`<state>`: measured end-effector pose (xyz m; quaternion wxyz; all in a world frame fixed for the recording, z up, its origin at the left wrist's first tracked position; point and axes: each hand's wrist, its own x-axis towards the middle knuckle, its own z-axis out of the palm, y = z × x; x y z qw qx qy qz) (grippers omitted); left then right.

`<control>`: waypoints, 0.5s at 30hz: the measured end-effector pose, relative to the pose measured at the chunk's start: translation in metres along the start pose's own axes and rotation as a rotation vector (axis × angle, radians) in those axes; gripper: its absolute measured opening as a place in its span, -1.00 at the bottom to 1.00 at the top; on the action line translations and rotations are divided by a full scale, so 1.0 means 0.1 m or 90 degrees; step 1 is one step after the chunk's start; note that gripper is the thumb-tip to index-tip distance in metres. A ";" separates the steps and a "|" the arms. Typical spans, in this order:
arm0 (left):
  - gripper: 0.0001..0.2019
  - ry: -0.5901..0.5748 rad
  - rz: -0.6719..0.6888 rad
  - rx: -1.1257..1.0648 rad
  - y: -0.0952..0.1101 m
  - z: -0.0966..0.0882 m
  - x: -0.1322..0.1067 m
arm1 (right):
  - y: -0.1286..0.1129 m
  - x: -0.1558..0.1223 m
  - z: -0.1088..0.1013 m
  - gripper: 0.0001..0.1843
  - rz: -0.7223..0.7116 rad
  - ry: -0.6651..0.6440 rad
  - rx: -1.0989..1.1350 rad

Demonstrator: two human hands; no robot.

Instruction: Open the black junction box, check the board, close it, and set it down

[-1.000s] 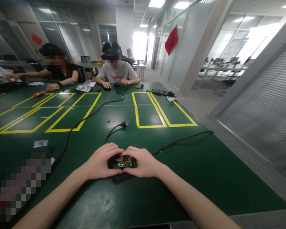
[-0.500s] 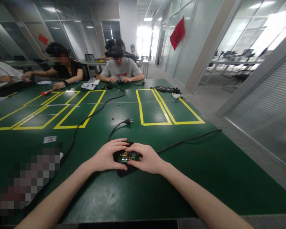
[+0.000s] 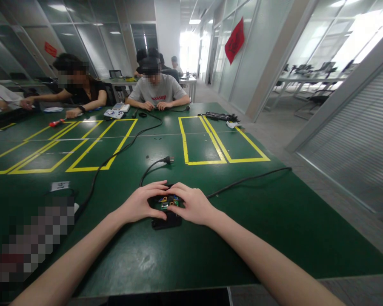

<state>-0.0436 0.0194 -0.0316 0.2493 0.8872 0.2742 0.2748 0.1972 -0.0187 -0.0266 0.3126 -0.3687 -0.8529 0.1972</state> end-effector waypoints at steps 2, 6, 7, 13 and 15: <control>-0.48 0.017 0.006 0.026 0.00 0.01 0.01 | 0.00 0.02 -0.03 -0.64 -0.019 0.001 -0.035; -0.66 0.039 0.027 0.051 0.05 -0.01 0.02 | 0.01 0.04 -0.07 -0.55 -0.076 0.018 -0.075; -0.69 0.048 0.032 0.051 0.07 -0.02 0.03 | 0.01 0.04 -0.08 -0.55 -0.083 0.018 -0.076; -0.88 0.078 -0.006 0.042 0.18 -0.12 0.01 | 0.00 0.04 -0.08 -0.59 -0.079 0.010 -0.061; -0.87 0.054 -0.037 0.021 0.19 -0.14 0.00 | 0.01 0.04 -0.08 -0.61 -0.076 0.014 -0.057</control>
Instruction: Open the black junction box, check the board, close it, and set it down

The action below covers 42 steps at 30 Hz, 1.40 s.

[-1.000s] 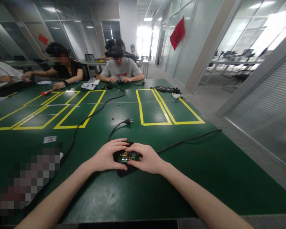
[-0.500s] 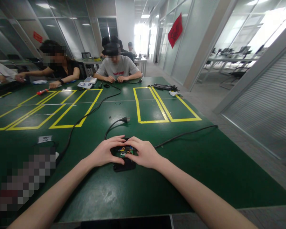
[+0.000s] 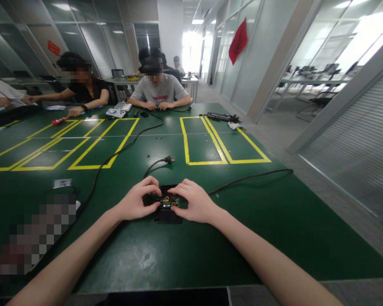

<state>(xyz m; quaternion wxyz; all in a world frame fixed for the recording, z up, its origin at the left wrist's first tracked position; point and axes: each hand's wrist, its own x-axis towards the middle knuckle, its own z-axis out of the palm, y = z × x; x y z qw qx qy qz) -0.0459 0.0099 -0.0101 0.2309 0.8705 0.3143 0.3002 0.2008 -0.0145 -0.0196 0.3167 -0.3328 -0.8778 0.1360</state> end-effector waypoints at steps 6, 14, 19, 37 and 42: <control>-0.92 -0.034 -0.037 0.002 -0.04 0.01 0.02 | 0.02 -0.01 0.01 -0.59 0.007 0.013 0.025; -0.91 -0.012 -0.055 0.080 -0.08 0.02 0.02 | 0.01 0.01 0.04 -0.64 0.038 0.048 -0.002; -0.94 -0.025 -0.027 0.119 -0.08 0.00 0.03 | 0.12 -0.02 -0.09 -0.91 0.079 0.006 -0.046; -0.85 -0.117 -0.156 -0.223 0.11 -0.07 0.00 | 0.07 -0.08 -0.32 -0.85 0.048 -0.112 0.125; -0.89 -0.117 -0.171 -0.209 0.08 -0.04 -0.01 | 0.10 -0.08 -0.27 -0.88 0.055 -0.134 0.082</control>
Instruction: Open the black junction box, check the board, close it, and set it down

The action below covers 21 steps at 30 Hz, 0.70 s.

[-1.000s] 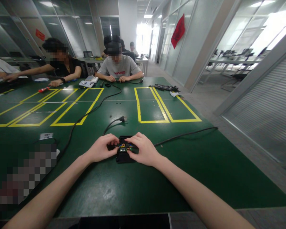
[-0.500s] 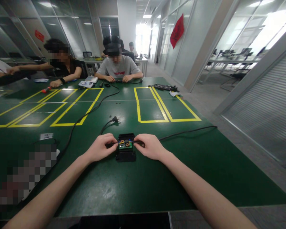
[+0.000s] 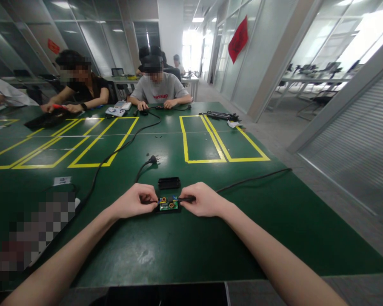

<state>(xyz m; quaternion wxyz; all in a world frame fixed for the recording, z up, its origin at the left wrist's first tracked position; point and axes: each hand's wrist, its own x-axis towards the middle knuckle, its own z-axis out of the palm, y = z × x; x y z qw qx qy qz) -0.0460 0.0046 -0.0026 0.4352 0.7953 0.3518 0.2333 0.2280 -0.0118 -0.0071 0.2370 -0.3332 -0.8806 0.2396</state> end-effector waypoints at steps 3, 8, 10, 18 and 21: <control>-0.91 0.034 0.023 0.048 -0.02 0.00 0.02 | 0.02 0.01 0.01 -0.89 0.000 0.009 -0.043; -0.92 0.049 0.039 0.075 -0.03 -0.01 0.03 | 0.02 0.01 0.01 -0.89 -0.027 0.015 -0.077; -0.92 0.049 0.028 0.065 -0.04 -0.01 0.03 | 0.02 0.01 0.02 -0.90 -0.035 0.023 -0.094; -0.90 0.036 0.022 0.087 -0.02 -0.05 0.03 | 0.02 -0.01 0.05 -0.81 -0.050 0.048 -0.169; -0.90 0.025 0.034 0.126 0.00 -0.06 0.02 | -0.01 -0.01 0.03 -0.79 -0.039 0.031 -0.173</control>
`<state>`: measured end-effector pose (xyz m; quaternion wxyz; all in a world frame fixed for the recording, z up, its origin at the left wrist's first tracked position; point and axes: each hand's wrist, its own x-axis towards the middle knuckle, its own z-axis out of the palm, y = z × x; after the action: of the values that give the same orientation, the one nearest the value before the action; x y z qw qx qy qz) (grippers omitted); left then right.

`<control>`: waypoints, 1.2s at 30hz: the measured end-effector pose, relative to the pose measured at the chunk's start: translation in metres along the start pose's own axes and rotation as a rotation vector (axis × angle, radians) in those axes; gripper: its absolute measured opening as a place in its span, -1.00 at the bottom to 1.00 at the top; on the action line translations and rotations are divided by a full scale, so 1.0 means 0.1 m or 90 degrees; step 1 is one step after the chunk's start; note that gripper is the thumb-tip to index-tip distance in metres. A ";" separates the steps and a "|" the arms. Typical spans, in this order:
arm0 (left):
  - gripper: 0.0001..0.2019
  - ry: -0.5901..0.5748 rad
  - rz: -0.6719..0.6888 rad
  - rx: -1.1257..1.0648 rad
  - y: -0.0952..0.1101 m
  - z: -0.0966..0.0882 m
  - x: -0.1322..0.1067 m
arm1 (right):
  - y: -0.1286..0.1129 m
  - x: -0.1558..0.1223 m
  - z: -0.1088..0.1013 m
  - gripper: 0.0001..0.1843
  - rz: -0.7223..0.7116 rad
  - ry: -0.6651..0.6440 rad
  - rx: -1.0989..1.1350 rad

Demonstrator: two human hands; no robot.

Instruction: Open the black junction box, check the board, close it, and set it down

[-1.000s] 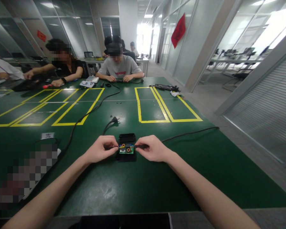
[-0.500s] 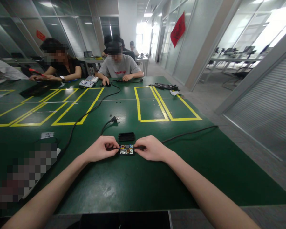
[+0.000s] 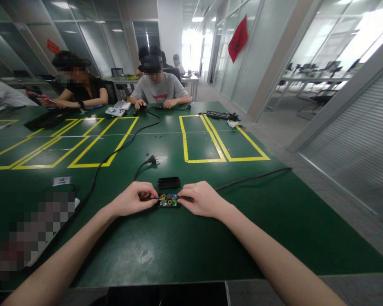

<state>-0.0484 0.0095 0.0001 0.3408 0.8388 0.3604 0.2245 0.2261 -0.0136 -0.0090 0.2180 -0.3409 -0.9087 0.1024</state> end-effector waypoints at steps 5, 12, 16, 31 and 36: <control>-0.93 -0.012 -0.012 0.038 0.01 0.03 0.00 | -0.04 0.02 -0.02 -0.79 0.007 -0.018 -0.030; -0.93 0.000 -0.016 0.005 -0.02 0.06 0.00 | -0.02 0.01 0.06 -0.76 -0.014 0.033 -0.062; -0.94 0.009 -0.015 -0.014 -0.02 0.08 0.00 | -0.02 0.01 0.08 -0.78 -0.001 0.041 -0.042; -0.91 -0.011 -0.072 -0.117 0.00 0.05 0.01 | 0.00 0.01 0.12 -0.84 0.040 0.046 0.025; -0.92 -0.018 -0.062 -0.100 -0.02 0.06 0.01 | -0.01 0.02 0.12 -0.87 0.044 0.028 0.031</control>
<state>-0.0450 0.0085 -0.0058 0.4209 0.7941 0.3774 0.2233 0.2185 -0.0133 -0.0187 0.2426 -0.3692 -0.8885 0.1243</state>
